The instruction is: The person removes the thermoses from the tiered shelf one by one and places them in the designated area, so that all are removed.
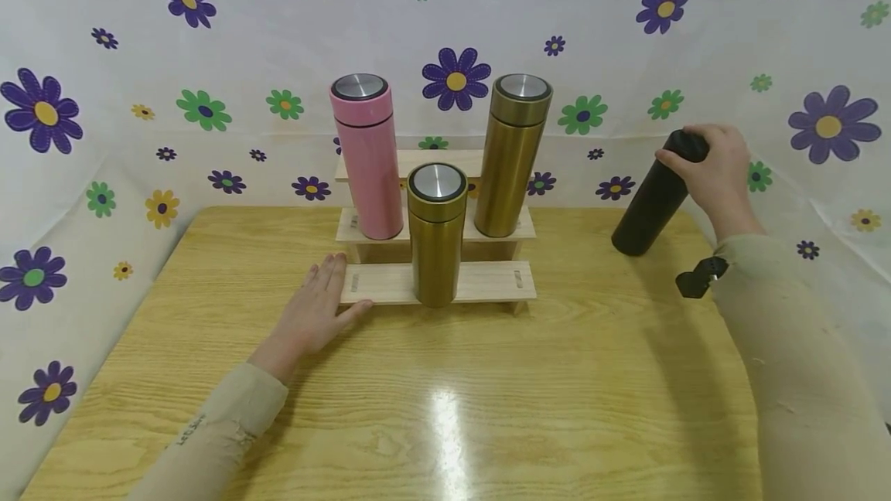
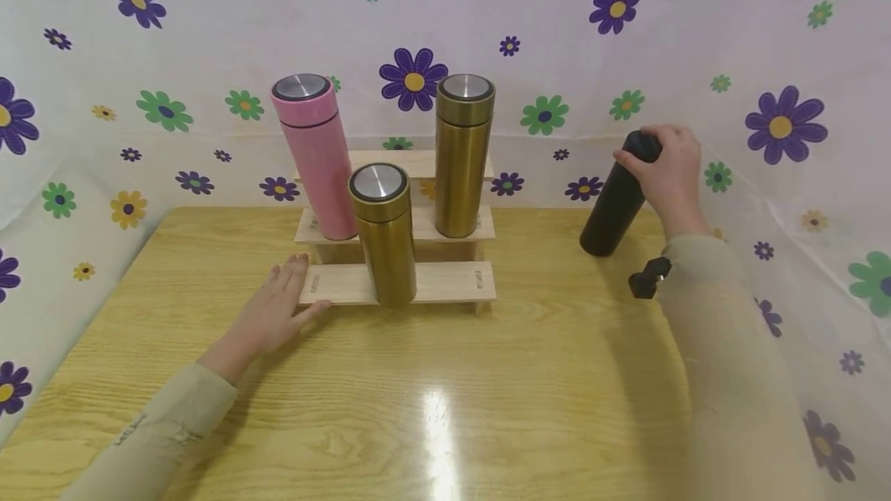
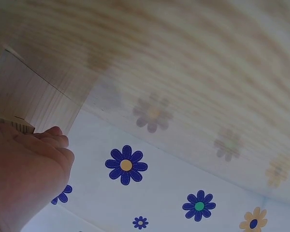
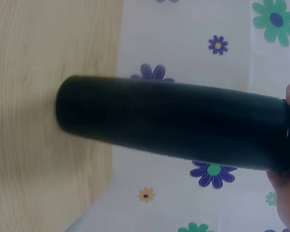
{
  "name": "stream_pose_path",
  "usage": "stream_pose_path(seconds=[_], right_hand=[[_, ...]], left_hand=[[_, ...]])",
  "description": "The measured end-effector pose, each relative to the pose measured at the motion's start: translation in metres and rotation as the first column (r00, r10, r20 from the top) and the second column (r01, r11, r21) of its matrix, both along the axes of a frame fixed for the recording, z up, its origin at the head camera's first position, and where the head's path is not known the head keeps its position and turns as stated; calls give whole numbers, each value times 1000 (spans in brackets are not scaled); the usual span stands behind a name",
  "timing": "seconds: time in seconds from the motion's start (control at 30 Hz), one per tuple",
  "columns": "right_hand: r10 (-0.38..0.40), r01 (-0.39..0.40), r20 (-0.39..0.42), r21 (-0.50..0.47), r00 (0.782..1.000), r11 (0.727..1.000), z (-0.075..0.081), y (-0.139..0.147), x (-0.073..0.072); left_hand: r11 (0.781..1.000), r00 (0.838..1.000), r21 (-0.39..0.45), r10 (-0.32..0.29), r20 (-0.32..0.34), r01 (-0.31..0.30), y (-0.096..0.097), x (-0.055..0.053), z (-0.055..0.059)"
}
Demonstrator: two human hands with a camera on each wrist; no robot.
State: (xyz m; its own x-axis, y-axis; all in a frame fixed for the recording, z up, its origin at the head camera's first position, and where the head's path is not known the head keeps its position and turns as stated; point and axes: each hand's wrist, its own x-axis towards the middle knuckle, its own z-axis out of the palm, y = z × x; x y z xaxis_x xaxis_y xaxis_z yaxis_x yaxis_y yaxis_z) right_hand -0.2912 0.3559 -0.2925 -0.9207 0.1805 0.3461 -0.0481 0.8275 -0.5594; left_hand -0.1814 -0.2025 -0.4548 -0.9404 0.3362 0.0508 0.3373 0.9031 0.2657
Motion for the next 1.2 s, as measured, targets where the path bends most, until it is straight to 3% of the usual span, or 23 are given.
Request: stream_pose_path(seconds=[0.27,0.7,1.2], right_hand=[[-25,26,40,-31,999,999,-6,2,-1],[-95,92,-1,-231,996,969,-21,-5,-1],[-90,88,1,-237,996,967,-20,-1,-1]], left_hand=[[1000,1000,-1,1,4,-1,-1,0,2],[1000,1000,5,4,17,-5,-2,3,0],[1000,1000,15,3,17,-4,2,1,0]])
